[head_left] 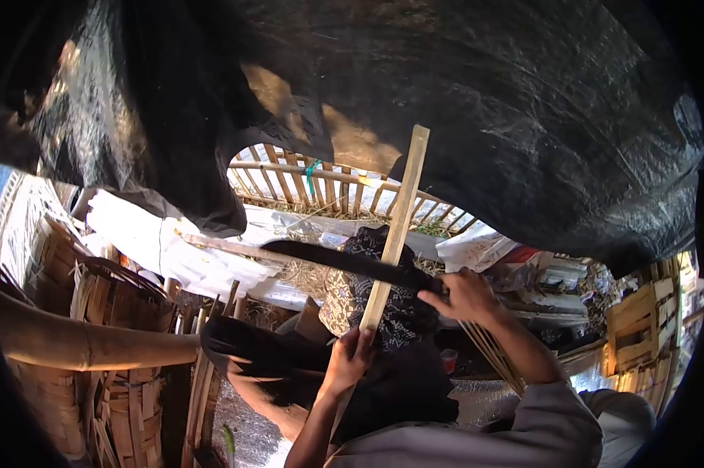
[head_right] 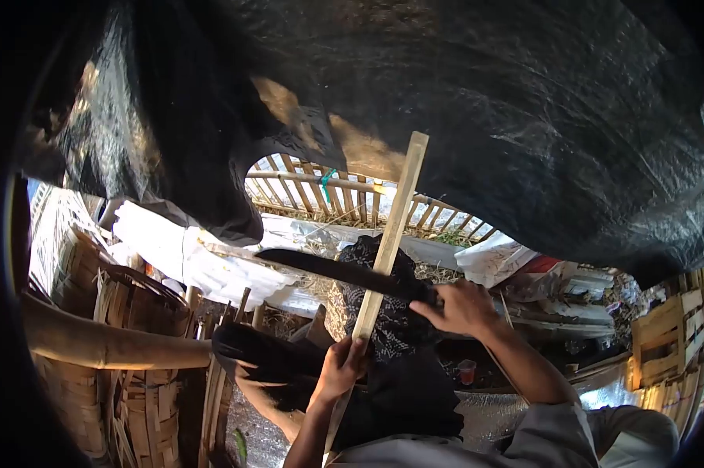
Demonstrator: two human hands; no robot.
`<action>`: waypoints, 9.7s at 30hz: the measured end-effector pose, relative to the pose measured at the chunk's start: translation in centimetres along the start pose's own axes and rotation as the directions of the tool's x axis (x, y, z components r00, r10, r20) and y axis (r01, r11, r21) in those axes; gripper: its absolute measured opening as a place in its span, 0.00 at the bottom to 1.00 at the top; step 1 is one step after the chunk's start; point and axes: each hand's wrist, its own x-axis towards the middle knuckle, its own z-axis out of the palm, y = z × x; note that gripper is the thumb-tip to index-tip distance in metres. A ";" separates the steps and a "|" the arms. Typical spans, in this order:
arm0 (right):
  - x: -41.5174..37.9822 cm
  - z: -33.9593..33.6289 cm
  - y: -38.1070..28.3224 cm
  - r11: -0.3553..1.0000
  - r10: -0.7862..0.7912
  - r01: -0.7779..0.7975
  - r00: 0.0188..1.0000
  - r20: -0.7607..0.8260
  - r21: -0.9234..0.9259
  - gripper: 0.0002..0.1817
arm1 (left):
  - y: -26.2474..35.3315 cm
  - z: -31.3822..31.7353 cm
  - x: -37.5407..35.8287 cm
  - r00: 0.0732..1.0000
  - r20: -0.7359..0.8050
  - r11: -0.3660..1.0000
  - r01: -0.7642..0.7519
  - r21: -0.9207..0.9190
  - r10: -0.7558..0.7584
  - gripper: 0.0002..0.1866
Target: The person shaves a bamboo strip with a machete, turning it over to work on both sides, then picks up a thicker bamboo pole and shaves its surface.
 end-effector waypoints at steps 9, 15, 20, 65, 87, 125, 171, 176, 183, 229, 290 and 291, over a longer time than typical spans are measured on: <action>-2.4 1.5 -2.7 0.998 -0.049 0.058 0.976 0.211 -0.034 0.30 | -0.7 0.0 0.5 0.994 0.077 0.997 -0.072 -0.037 0.074 0.13; 1.8 1.2 0.3 0.995 0.088 -0.087 0.996 0.010 -0.053 0.31 | -1.3 -0.3 -0.3 0.994 0.008 0.993 -0.110 0.051 0.110 0.14; 3.0 -0.3 0.8 0.971 0.199 -0.179 0.973 -0.119 0.160 0.34 | 0.2 0.4 -0.9 0.996 -0.028 0.996 -0.081 -0.026 0.080 0.16; -4.6 3.9 -1.6 0.661 -0.051 -0.307 0.892 0.448 0.685 0.18 | 2.7 -1.0 -1.5 1.000 -0.007 0.966 0.018 0.256 -0.017 0.15; -8.4 5.4 -3.3 0.990 0.121 -0.121 0.993 0.002 0.066 0.32 | 1.1 -1.2 -1.4 0.962 0.232 0.972 0.181 -0.150 -0.143 0.12; -7.6 4.3 -3.7 0.875 0.234 -0.205 0.972 -0.012 0.439 0.19 | 4.2 0.3 2.3 0.987 0.106 0.989 0.108 0.103 -0.118 0.23; 2.0 -0.7 -1.9 0.968 -0.089 0.079 0.996 -0.028 -0.238 0.31 | 2.7 2.5 4.3 0.904 -0.091 0.804 -0.321 0.501 0.417 0.24; 3.1 -0.9 -1.6 0.952 -0.084 0.023 0.978 -0.189 -0.304 0.28 | 3.9 2.5 3.4 0.989 -0.127 0.898 -0.012 0.440 0.076 0.24; 2.5 -0.5 -1.1 0.998 0.045 -0.047 0.998 -0.048 -0.046 0.28 | 2.9 2.6 3.2 0.955 -0.124 0.865 -0.184 0.467 0.270 0.26; 1.3 0.9 -1.0 0.968 0.001 0.009 0.999 0.039 -0.251 0.34 | -1.1 1.5 1.8 0.816 -0.038 0.557 -0.359 0.749 0.577 0.21; -9.9 17.8 8.9 0.319 0.614 -0.809 0.573 0.543 0.493 0.41 | 4.0 -1.2 1.1 0.870 -0.076 0.673 -0.318 0.668 0.487 0.22; -10.9 19.1 9.4 0.325 0.612 -0.811 0.573 0.546 0.486 0.41 | 2.4 -2.6 0.1 0.918 -0.087 0.764 -0.266 0.588 0.386 0.21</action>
